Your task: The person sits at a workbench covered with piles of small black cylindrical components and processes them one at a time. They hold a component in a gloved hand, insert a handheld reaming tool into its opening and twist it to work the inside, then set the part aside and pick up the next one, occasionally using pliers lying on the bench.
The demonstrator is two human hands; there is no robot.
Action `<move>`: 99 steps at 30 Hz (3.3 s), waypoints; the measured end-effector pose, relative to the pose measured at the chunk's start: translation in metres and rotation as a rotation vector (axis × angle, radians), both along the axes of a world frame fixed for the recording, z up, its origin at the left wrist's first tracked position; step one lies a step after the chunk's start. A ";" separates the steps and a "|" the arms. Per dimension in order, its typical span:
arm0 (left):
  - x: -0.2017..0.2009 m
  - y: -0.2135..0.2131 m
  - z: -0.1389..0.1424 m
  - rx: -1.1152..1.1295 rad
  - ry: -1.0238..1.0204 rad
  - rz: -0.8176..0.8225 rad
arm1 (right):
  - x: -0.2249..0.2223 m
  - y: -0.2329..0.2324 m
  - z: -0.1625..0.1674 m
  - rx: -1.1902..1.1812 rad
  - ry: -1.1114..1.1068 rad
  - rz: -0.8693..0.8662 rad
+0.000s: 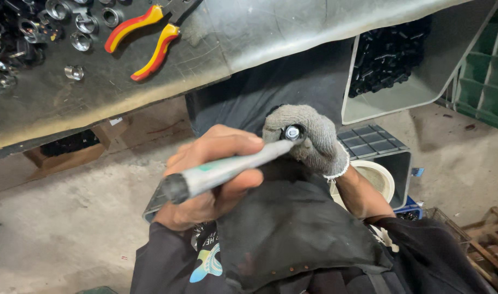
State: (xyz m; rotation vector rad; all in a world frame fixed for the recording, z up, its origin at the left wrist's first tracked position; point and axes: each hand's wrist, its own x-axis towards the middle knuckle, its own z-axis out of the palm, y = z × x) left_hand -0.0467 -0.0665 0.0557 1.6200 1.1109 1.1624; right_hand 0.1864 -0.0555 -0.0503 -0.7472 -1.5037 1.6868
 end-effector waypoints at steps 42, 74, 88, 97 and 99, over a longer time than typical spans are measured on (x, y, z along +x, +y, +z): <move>0.002 0.002 -0.011 -0.141 -0.269 -0.085 | 0.055 -0.064 -0.059 -0.061 -0.451 0.037; 0.005 0.024 0.027 0.070 -0.179 -0.089 | 0.066 -0.041 -0.047 0.263 -0.311 0.194; 0.035 0.020 0.003 0.132 -0.509 0.260 | 0.055 -0.043 -0.044 0.254 -0.409 0.093; 0.018 -0.016 -0.032 0.100 -0.165 -0.062 | 0.061 -0.056 -0.052 0.105 -0.522 0.040; 0.019 -0.029 -0.047 0.130 -0.136 -0.053 | 0.065 -0.062 -0.057 -0.030 -0.464 0.014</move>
